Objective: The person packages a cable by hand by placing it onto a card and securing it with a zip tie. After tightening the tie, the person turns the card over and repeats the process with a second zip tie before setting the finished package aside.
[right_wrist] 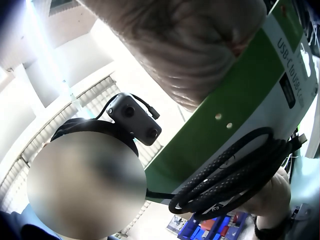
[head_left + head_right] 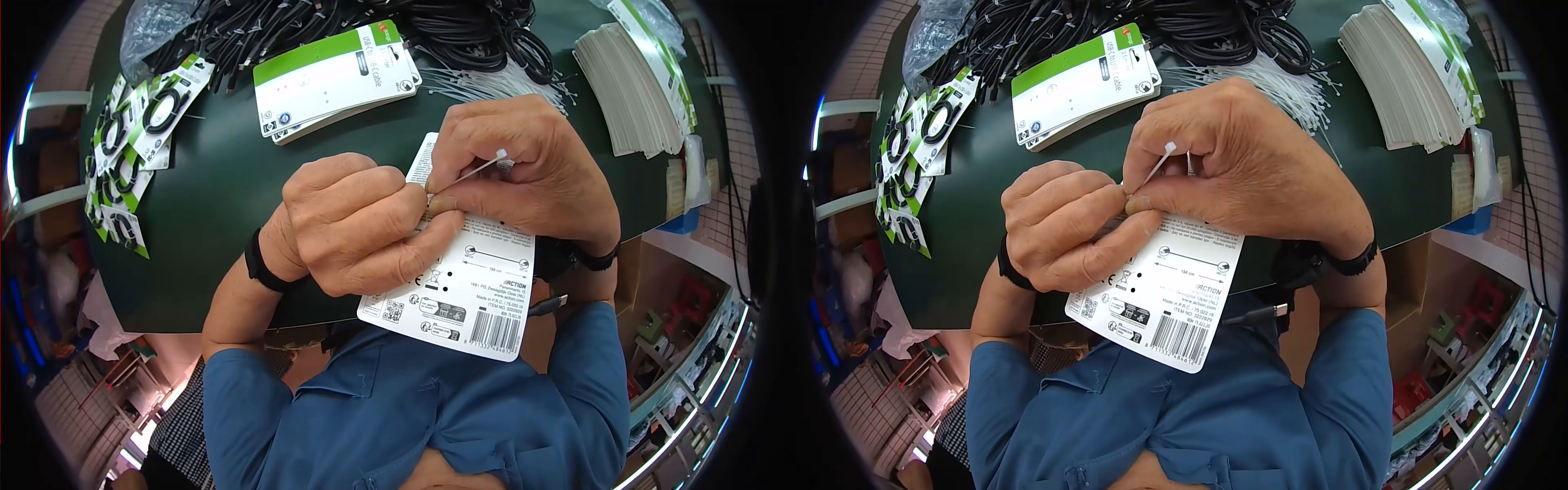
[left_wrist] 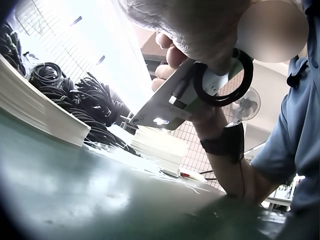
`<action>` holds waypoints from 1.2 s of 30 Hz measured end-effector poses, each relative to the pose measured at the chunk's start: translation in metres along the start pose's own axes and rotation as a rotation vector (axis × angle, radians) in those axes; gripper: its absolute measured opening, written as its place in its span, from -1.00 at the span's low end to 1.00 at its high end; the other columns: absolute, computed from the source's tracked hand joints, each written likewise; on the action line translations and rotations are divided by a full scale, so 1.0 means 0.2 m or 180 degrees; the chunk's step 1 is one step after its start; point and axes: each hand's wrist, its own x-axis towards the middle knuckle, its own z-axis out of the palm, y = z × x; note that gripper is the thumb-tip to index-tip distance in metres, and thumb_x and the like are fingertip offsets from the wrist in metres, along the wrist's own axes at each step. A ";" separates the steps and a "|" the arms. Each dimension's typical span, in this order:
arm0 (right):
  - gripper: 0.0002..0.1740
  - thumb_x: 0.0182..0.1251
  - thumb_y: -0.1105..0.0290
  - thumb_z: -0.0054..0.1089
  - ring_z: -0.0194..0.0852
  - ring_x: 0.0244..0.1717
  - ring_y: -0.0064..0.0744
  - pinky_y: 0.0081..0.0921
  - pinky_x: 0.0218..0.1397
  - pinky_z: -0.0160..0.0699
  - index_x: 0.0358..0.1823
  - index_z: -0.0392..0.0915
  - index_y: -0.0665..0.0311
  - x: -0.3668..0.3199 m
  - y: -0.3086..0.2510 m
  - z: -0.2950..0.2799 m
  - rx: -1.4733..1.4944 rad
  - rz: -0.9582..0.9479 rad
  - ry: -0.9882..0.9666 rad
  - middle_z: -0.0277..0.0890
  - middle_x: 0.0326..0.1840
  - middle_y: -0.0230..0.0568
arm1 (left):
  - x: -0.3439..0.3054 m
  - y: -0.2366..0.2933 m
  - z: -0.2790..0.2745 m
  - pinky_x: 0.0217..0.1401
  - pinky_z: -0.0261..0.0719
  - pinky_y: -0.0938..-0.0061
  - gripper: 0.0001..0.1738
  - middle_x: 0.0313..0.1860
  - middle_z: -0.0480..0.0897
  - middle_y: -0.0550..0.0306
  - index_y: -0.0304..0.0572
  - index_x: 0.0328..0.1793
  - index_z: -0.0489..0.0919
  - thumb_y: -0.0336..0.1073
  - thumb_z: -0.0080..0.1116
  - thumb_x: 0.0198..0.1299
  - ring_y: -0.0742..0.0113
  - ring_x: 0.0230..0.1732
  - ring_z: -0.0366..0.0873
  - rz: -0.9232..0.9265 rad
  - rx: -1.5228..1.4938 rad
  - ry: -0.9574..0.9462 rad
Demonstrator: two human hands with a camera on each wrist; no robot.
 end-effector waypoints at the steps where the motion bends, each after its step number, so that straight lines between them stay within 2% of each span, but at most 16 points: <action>1: -0.79 0.05 0.67 0.55 0.69 -0.31 -0.48 -0.55 -0.29 0.59 -0.29 0.71 0.36 0.00 0.00 0.00 -0.0006 0.0006 -0.0020 0.69 -0.34 -0.27 | 0.01 0.00 0.00 -0.37 0.60 0.48 -0.51 -0.34 0.67 0.20 -0.09 -0.02 0.79 -0.22 0.53 -0.19 0.31 -0.39 0.68 -0.0056 -0.0032 -0.0015; 6: -0.79 0.22 0.66 0.48 0.64 -0.28 -0.56 -0.62 -0.27 0.56 -0.12 0.71 0.36 -0.01 -0.07 -0.02 0.0194 0.0592 0.0173 0.70 -0.25 -0.30 | 0.04 -0.01 -0.01 -0.34 0.64 0.44 -0.53 -0.31 0.71 0.13 -0.18 0.00 0.80 -0.26 0.55 -0.12 0.27 -0.38 0.70 -0.0352 -0.0391 -0.0009; 7: -0.77 0.28 0.66 0.44 0.62 -0.27 -0.58 -0.64 -0.26 0.54 -0.06 0.69 0.37 -0.01 -0.06 0.00 0.0472 0.0452 0.0744 0.70 -0.21 -0.28 | 0.04 -0.01 -0.01 -0.34 0.64 0.44 -0.53 -0.31 0.71 0.13 -0.18 0.00 0.80 -0.26 0.55 -0.12 0.27 -0.38 0.70 -0.0333 -0.0372 0.0000; 9: -0.74 0.39 0.64 0.37 0.58 -0.26 -0.62 -0.67 -0.24 0.51 0.07 0.64 0.38 0.00 -0.04 0.02 0.1032 0.0131 0.1856 0.70 -0.14 -0.22 | 0.05 -0.01 0.00 -0.41 0.57 0.50 -0.62 -0.33 0.69 0.17 -0.12 -0.04 0.79 -0.32 0.55 -0.07 0.32 -0.42 0.67 -0.0832 -0.0525 0.0248; 10: -0.74 0.39 0.64 0.37 0.58 -0.26 -0.62 -0.67 -0.24 0.51 0.07 0.64 0.38 0.00 -0.02 0.02 0.1013 0.0091 0.1834 0.70 -0.14 -0.22 | 0.05 -0.01 0.00 -0.44 0.54 0.52 -0.66 -0.34 0.68 0.19 -0.09 -0.07 0.79 -0.36 0.54 -0.05 0.35 -0.44 0.65 -0.1079 -0.0597 0.0381; 11: -0.74 0.41 0.64 0.35 0.58 -0.26 -0.60 -0.67 -0.23 0.50 0.09 0.62 0.38 -0.02 0.00 0.01 0.0768 -0.0149 0.2222 0.69 -0.12 -0.19 | 0.03 -0.02 0.02 -0.44 0.54 0.52 -0.66 -0.34 0.68 0.19 -0.09 -0.07 0.79 -0.36 0.54 -0.05 0.35 -0.44 0.65 -0.1053 -0.0551 0.0407; 13: -0.72 0.44 0.62 0.32 0.56 -0.26 -0.56 -0.66 -0.22 0.48 0.14 0.59 0.39 -0.03 0.05 -0.01 0.0299 -0.0651 0.2983 0.67 -0.09 -0.12 | -0.01 -0.02 0.07 -0.50 0.51 0.54 -0.74 -0.32 0.69 0.20 -0.12 -0.03 0.75 -0.37 0.50 0.13 0.40 -0.46 0.63 -0.2095 -0.0569 0.0989; 14: -0.72 0.44 0.62 0.32 0.56 -0.26 -0.56 -0.66 -0.22 0.48 0.14 0.59 0.39 -0.02 0.07 0.00 0.0302 -0.0703 0.2952 0.67 -0.09 -0.12 | -0.01 -0.03 0.07 -0.54 0.49 0.54 -0.77 -0.30 0.70 0.20 -0.14 -0.01 0.73 -0.38 0.48 0.22 0.42 -0.48 0.62 -0.2613 -0.0584 0.1290; 15: -0.75 0.43 0.63 0.34 0.59 -0.25 -0.52 -0.64 -0.21 0.53 0.09 0.61 0.38 -0.01 0.08 0.02 0.0030 -0.1011 0.2866 0.68 -0.11 -0.14 | -0.01 -0.04 0.08 -0.54 0.49 0.54 -0.77 -0.30 0.70 0.20 -0.14 -0.01 0.73 -0.38 0.48 0.22 0.42 -0.48 0.62 -0.2587 -0.0538 0.1326; 17: -0.81 0.42 0.65 0.37 0.66 -0.22 -0.46 -0.59 -0.18 0.62 0.01 0.65 0.37 -0.01 0.07 0.05 -0.0506 -0.1601 0.2691 0.71 -0.17 -0.19 | 0.09 -0.05 0.06 -0.60 0.44 0.57 -0.81 -0.29 0.69 0.24 -0.17 0.02 0.67 -0.38 0.40 0.33 0.48 -0.49 0.59 -0.3401 -0.1895 0.2360; 18: -0.75 0.33 0.69 0.40 0.65 -0.24 -0.40 -0.56 -0.24 0.61 -0.01 0.66 0.35 -0.01 0.04 0.08 -0.0729 -0.1685 0.2348 0.71 -0.17 -0.19 | 0.11 -0.06 0.05 -0.63 0.41 0.58 -0.82 -0.28 0.69 0.26 -0.18 0.04 0.64 -0.38 0.35 0.38 0.51 -0.50 0.57 -0.3759 -0.2617 0.2868; 21: -0.68 0.20 0.68 0.53 0.51 -0.36 -0.39 -0.47 -0.33 0.51 -0.06 0.69 0.25 0.04 0.03 0.23 -0.1430 -0.1797 0.1691 0.60 -0.22 -0.25 | 0.10 -0.08 0.04 -0.66 0.38 0.58 -0.78 -0.26 0.68 0.29 -0.20 0.08 0.59 -0.37 0.35 0.41 0.57 -0.51 0.53 -0.3864 -0.2779 0.2923; 25: -0.65 0.03 0.69 0.58 0.47 -0.42 -0.35 -0.46 -0.40 0.46 -0.14 0.76 0.21 0.06 0.04 0.27 -0.2276 -0.1767 0.1542 0.58 -0.25 -0.32 | 0.09 -0.05 0.05 -0.67 0.37 0.60 -0.75 -0.25 0.67 0.28 -0.21 0.13 0.56 -0.39 0.34 0.42 0.60 -0.53 0.52 -0.3937 -0.2904 0.2915; 29: -0.56 -0.11 0.71 0.58 0.46 -0.44 -0.35 -0.45 -0.43 0.44 -0.14 0.78 0.20 0.05 0.04 0.26 -0.2469 -0.1506 0.1570 0.57 -0.28 -0.34 | 0.09 -0.03 0.07 -0.67 0.38 0.61 -0.72 -0.23 0.68 0.25 -0.22 0.17 0.54 -0.41 0.33 0.41 0.59 -0.53 0.53 -0.3853 -0.2942 0.2850; 33: -0.56 -0.12 0.71 0.57 0.47 -0.45 -0.34 -0.43 -0.46 0.44 -0.13 0.77 0.23 0.07 0.10 0.24 -0.2404 -0.1531 0.1871 0.55 -0.32 -0.33 | 0.08 -0.03 0.09 -0.67 0.38 0.61 -0.69 -0.24 0.68 0.24 -0.22 0.20 0.52 -0.42 0.32 0.41 0.59 -0.53 0.54 -0.3835 -0.2962 0.2781; 36: -0.58 -0.10 0.70 0.57 0.49 -0.44 -0.33 -0.42 -0.45 0.46 -0.13 0.77 0.24 0.06 0.09 0.27 -0.2459 -0.1466 0.1801 0.57 -0.32 -0.33 | 0.07 -0.03 0.11 -0.66 0.40 0.62 -0.68 -0.23 0.68 0.23 -0.23 0.22 0.52 -0.43 0.32 0.41 0.59 -0.51 0.55 -0.3889 -0.2952 0.2744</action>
